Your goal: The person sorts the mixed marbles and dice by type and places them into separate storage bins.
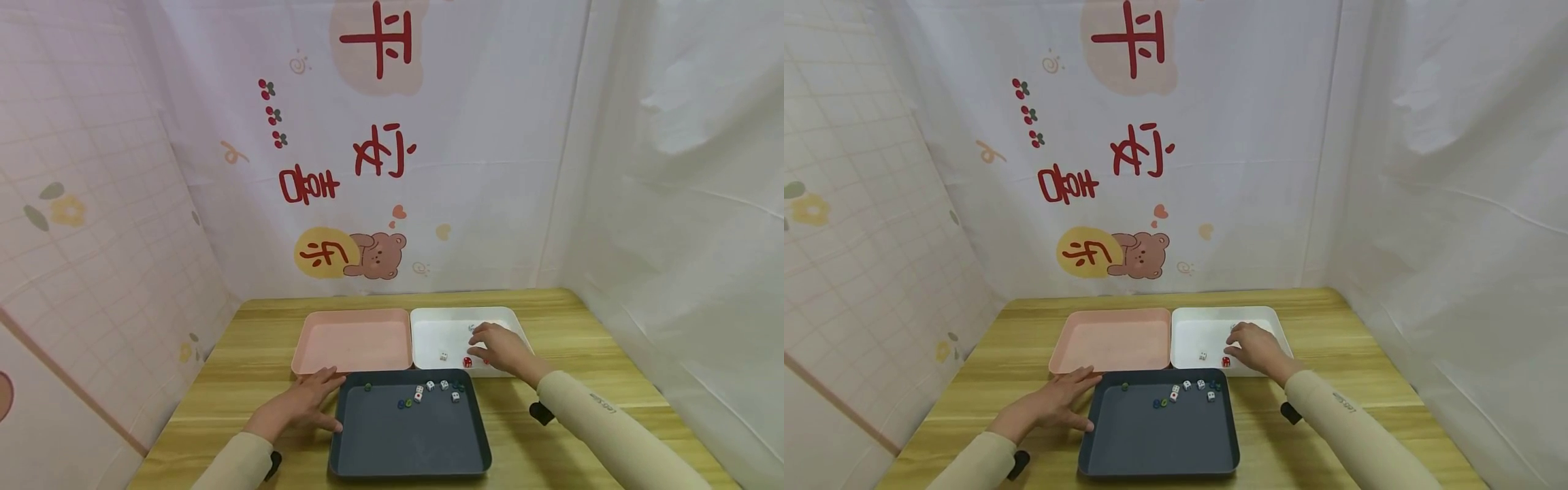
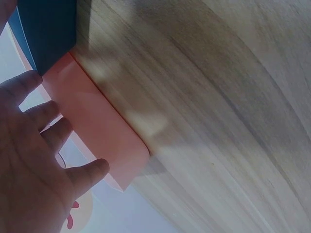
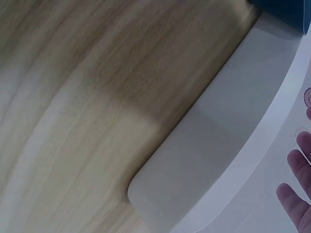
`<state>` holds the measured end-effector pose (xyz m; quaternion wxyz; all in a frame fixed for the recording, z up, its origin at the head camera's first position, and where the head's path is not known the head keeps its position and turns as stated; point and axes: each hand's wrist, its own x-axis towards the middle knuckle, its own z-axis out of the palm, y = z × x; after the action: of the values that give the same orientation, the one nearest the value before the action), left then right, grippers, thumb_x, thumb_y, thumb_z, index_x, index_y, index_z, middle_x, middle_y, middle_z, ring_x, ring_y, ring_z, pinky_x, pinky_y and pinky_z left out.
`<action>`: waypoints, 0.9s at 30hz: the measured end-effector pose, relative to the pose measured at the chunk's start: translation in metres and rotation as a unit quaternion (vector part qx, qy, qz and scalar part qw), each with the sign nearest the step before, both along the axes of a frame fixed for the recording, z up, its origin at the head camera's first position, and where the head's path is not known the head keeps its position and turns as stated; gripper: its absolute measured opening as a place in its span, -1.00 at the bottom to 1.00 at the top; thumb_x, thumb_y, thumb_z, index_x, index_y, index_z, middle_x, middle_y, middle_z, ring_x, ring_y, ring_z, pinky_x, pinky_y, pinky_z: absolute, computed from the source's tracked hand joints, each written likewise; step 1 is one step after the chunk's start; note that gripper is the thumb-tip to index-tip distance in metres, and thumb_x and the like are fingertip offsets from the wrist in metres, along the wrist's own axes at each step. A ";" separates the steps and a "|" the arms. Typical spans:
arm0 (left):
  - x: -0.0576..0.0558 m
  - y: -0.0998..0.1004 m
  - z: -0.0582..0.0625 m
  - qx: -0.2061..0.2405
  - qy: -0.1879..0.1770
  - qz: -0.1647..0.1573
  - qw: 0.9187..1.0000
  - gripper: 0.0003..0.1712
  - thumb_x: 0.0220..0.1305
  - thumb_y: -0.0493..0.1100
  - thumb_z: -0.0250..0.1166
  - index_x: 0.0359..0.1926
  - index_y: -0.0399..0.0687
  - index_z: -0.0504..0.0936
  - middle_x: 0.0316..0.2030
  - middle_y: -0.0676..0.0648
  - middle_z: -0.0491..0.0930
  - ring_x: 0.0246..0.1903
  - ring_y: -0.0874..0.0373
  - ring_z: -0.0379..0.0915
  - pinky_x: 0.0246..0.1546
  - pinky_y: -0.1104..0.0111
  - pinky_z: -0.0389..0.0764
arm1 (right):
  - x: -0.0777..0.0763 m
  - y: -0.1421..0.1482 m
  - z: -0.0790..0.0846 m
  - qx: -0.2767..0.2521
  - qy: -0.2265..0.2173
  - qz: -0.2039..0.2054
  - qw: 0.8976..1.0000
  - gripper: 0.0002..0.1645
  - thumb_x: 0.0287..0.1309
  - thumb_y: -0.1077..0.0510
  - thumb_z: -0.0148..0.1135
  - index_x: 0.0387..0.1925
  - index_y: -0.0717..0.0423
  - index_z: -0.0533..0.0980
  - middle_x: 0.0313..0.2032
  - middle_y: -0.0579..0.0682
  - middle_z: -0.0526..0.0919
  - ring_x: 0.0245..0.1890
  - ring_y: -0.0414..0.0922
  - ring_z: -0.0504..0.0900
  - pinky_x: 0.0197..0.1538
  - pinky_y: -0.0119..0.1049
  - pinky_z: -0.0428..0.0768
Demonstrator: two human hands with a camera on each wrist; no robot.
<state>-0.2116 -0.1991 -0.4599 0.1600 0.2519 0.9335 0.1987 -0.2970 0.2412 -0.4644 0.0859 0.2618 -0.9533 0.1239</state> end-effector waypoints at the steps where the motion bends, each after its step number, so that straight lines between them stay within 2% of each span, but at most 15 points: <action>1: 0.000 0.000 0.000 0.000 0.002 -0.002 1.000 0.10 0.03 0.15 0.53 0.47 -0.23 0.25 0.48 -0.36 0.02 0.46 -0.33 -0.13 0.28 -0.38 -0.11 | 0.001 -0.001 0.000 0.000 0.001 0.002 1.000 -0.75 0.18 0.04 0.40 -0.21 0.14 0.74 -0.05 0.11 0.68 0.01 0.10 0.62 0.02 0.04 0.59; 10: 0.000 0.001 0.001 -0.005 0.012 -0.008 1.000 0.09 0.03 0.14 0.54 0.45 -0.25 0.26 0.47 -0.37 0.04 0.45 -0.33 -0.10 0.28 -0.39 -0.11 | 0.004 -0.011 -0.005 0.002 0.009 0.021 1.000 -0.76 0.16 0.02 0.42 -0.24 0.09 0.75 -0.07 0.08 0.68 0.03 0.08 0.62 0.05 0.02 0.58; 27: -0.001 0.000 -0.001 -0.010 0.016 -0.011 1.000 0.10 0.02 0.16 0.53 0.45 -0.25 0.26 0.47 -0.37 0.05 0.46 -0.32 -0.09 0.27 -0.38 -0.08 | 0.013 -0.025 -0.005 -0.006 0.035 0.072 0.997 -0.77 0.13 0.04 0.45 -0.26 0.11 0.75 -0.14 0.03 0.68 -0.09 0.02 0.64 -0.10 -0.05 0.63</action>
<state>-0.2127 -0.1990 -0.4605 0.1494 0.2633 0.9353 0.1833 -0.2839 0.2158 -0.4697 0.1112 0.3329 -0.9278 0.1263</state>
